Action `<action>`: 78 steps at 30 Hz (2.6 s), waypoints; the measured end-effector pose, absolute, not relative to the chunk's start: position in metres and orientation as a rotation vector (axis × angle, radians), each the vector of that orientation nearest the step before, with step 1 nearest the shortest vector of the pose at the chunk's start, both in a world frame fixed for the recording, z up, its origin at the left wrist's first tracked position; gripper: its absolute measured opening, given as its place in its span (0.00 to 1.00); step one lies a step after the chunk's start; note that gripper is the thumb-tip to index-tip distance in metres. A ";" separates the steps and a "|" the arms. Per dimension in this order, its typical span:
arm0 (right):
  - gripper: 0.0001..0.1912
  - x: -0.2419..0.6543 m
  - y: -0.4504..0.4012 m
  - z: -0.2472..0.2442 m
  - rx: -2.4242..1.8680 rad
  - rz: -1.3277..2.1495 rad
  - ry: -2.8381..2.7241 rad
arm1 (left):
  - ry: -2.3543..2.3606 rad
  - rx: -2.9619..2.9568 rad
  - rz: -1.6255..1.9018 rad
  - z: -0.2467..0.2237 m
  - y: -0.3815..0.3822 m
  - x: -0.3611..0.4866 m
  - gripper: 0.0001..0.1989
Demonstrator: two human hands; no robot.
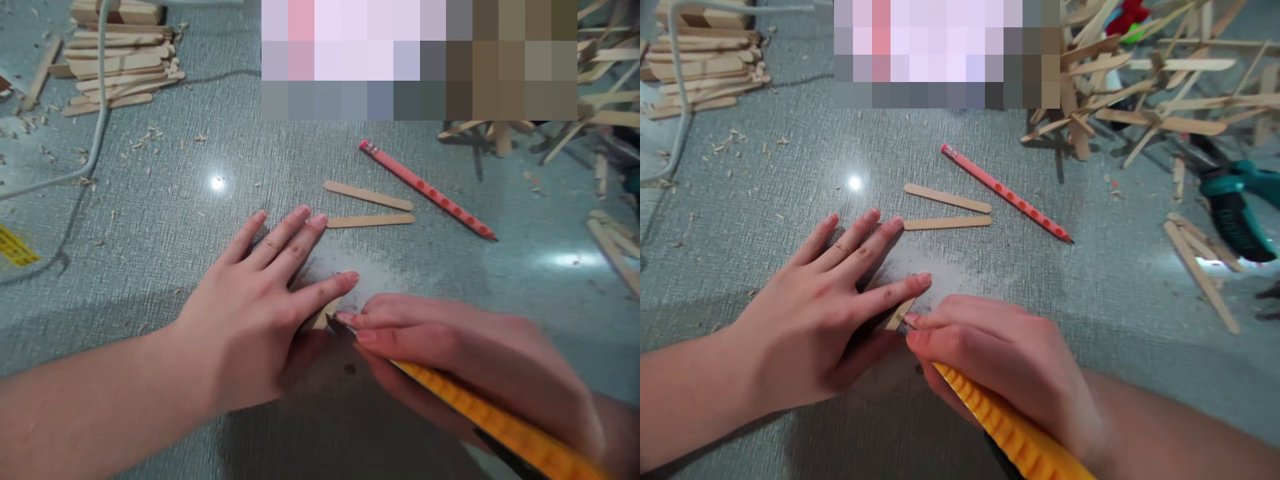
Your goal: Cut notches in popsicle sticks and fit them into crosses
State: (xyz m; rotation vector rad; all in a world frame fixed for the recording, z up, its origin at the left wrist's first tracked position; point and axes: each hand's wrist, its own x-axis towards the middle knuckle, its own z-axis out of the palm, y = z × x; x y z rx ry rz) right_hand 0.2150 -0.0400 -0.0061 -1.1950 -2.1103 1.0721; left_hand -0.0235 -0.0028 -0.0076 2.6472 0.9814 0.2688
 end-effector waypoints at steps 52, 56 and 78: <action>0.10 0.218 -0.030 0.002 -1.136 0.876 -1.996 | 0.853 2.447 0.677 -0.001 0.000 -0.027 0.03; 0.10 0.219 -0.029 0.002 -1.110 0.873 -1.993 | 0.827 2.454 0.663 -0.002 0.000 -0.028 0.05; 0.10 0.222 -0.029 -0.005 -0.872 1.034 -2.076 | 0.674 2.577 0.546 -0.005 -0.002 -0.031 0.12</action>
